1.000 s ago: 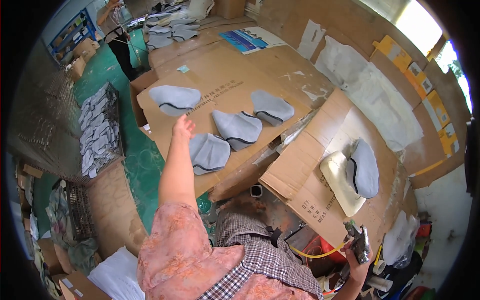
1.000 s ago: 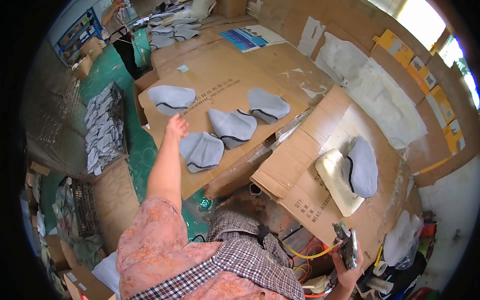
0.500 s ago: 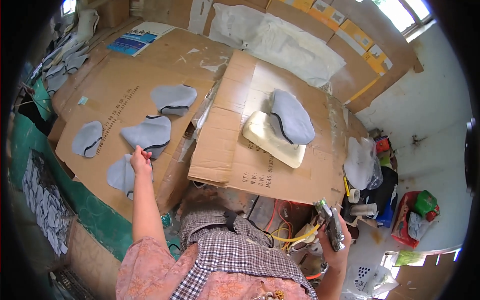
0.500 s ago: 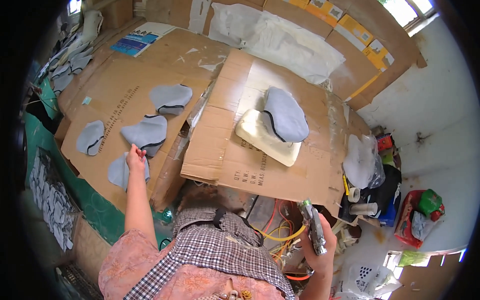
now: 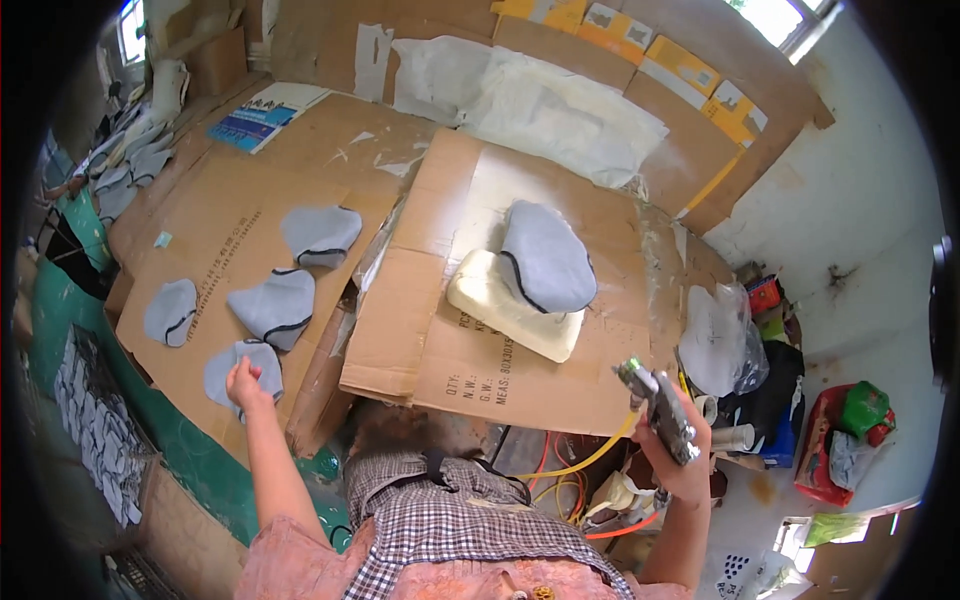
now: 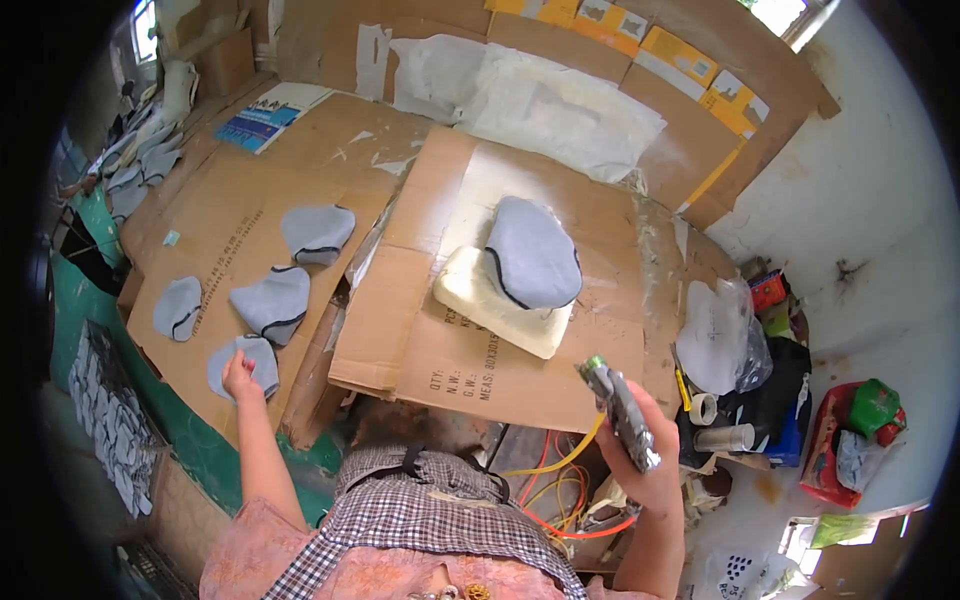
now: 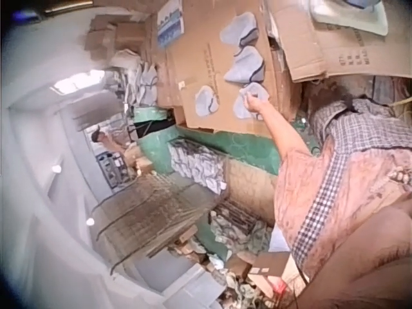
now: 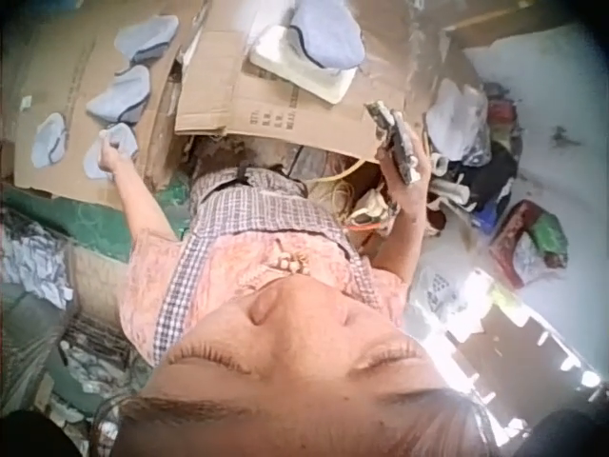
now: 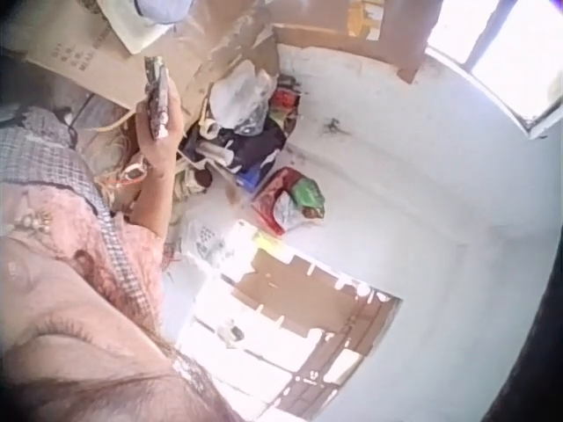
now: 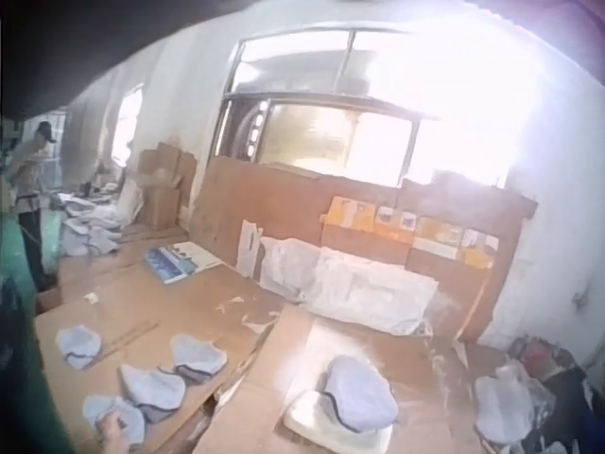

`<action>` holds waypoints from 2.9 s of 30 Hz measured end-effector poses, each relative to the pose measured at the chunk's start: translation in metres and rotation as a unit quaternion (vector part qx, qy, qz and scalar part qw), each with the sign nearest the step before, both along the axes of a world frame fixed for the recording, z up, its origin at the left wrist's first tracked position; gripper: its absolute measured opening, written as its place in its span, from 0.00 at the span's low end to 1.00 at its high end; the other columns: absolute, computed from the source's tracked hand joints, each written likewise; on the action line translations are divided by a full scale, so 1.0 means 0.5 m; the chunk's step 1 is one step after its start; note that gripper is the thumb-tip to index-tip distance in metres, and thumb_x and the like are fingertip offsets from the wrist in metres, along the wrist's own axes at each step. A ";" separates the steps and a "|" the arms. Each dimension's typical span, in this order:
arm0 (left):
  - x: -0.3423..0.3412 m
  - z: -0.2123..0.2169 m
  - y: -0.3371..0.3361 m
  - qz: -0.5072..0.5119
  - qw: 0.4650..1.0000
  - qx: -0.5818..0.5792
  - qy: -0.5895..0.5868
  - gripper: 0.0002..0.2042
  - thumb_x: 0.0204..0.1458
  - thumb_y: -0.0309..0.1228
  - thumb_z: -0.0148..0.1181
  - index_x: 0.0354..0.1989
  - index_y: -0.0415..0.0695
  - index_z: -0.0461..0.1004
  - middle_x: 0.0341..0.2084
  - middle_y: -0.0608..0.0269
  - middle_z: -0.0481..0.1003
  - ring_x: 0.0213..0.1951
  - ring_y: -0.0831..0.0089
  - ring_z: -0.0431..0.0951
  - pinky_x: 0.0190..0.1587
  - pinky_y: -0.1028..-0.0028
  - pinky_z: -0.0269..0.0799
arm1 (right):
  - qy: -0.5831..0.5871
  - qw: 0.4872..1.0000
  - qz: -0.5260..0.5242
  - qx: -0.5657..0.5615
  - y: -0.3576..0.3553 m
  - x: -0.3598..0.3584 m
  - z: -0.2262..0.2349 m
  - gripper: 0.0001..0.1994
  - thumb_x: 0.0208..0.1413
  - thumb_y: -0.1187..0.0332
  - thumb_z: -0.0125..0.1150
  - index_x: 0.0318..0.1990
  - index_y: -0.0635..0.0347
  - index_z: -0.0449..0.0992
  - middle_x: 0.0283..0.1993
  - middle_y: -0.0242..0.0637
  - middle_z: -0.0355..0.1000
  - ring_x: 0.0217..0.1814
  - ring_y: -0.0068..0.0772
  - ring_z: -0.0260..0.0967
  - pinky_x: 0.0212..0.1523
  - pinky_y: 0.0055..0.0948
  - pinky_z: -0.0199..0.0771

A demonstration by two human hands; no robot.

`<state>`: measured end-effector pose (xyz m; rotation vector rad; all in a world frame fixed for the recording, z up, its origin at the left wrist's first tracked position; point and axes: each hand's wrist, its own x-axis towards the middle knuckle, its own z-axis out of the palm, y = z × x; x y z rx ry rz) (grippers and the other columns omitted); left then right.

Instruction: Apply spray adhesive to fabric parts on a workbench and organize them on a drying rack.

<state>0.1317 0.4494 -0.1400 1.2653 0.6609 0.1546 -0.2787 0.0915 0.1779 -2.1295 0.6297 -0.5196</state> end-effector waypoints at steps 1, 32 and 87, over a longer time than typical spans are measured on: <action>-0.010 0.004 0.003 0.034 0.999 -0.024 -0.022 0.07 0.42 0.29 0.61 0.25 0.42 0.68 0.15 0.68 0.67 0.17 0.79 0.66 0.19 0.84 0.59 | -0.023 0.999 -0.015 0.017 -0.024 0.000 -0.002 0.23 0.44 0.80 0.55 0.51 0.68 0.62 0.32 0.29 0.66 0.30 0.16 0.61 0.33 0.16 0.63; -0.174 0.250 -0.425 -0.270 0.944 0.151 -0.115 0.07 0.45 0.31 0.59 0.32 0.46 0.69 0.19 0.71 0.71 0.20 0.80 0.71 0.19 0.85 0.60 | -0.147 0.982 -0.051 0.109 -0.226 -0.426 -0.132 0.25 0.38 0.79 0.55 0.50 0.63 0.63 0.33 0.37 0.70 0.29 0.25 0.65 0.33 0.21 0.65; -0.304 0.132 -0.685 -0.398 0.916 -0.050 -0.003 0.08 0.37 0.23 0.58 0.29 0.43 0.72 0.20 0.70 0.70 0.19 0.83 0.66 0.22 0.84 0.58 | -0.094 0.984 -0.035 0.148 -0.161 -0.308 0.004 0.23 0.39 0.82 0.55 0.48 0.70 0.63 0.25 0.32 0.68 0.25 0.18 0.64 0.29 0.18 0.66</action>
